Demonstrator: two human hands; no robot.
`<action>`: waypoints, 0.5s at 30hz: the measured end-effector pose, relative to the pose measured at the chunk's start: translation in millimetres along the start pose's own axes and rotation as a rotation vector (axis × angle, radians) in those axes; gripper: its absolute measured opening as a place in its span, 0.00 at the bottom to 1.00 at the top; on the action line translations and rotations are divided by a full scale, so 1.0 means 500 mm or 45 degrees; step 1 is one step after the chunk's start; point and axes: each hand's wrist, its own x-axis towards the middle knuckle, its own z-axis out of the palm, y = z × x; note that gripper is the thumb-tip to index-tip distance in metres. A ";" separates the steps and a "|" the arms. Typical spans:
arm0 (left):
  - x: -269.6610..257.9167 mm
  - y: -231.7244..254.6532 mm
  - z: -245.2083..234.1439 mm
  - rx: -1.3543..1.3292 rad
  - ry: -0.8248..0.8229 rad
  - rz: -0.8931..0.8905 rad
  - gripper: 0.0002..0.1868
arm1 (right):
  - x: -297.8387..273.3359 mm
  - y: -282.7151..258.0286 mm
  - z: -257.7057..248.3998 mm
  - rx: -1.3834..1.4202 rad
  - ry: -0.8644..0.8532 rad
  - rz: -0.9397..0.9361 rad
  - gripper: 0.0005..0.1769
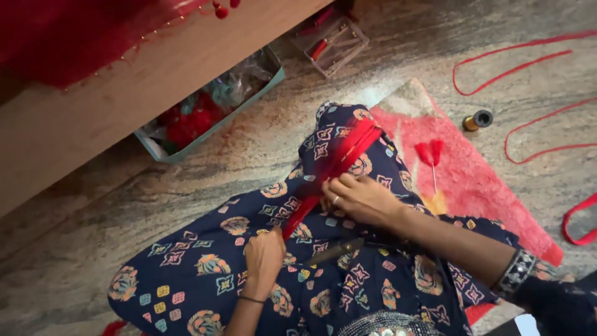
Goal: The person is attaching and trimming red tassels on a fabric piece, likely a sari.
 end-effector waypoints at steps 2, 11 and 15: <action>-0.006 -0.004 0.003 0.018 -0.007 -0.008 0.12 | 0.007 0.038 -0.048 -0.043 -0.024 0.144 0.24; -0.007 0.004 -0.004 0.073 -0.003 -0.036 0.12 | 0.005 0.051 -0.047 0.088 -0.027 0.543 0.17; -0.010 -0.008 0.007 0.103 -0.010 -0.023 0.11 | -0.005 0.090 -0.063 0.062 -0.041 0.531 0.17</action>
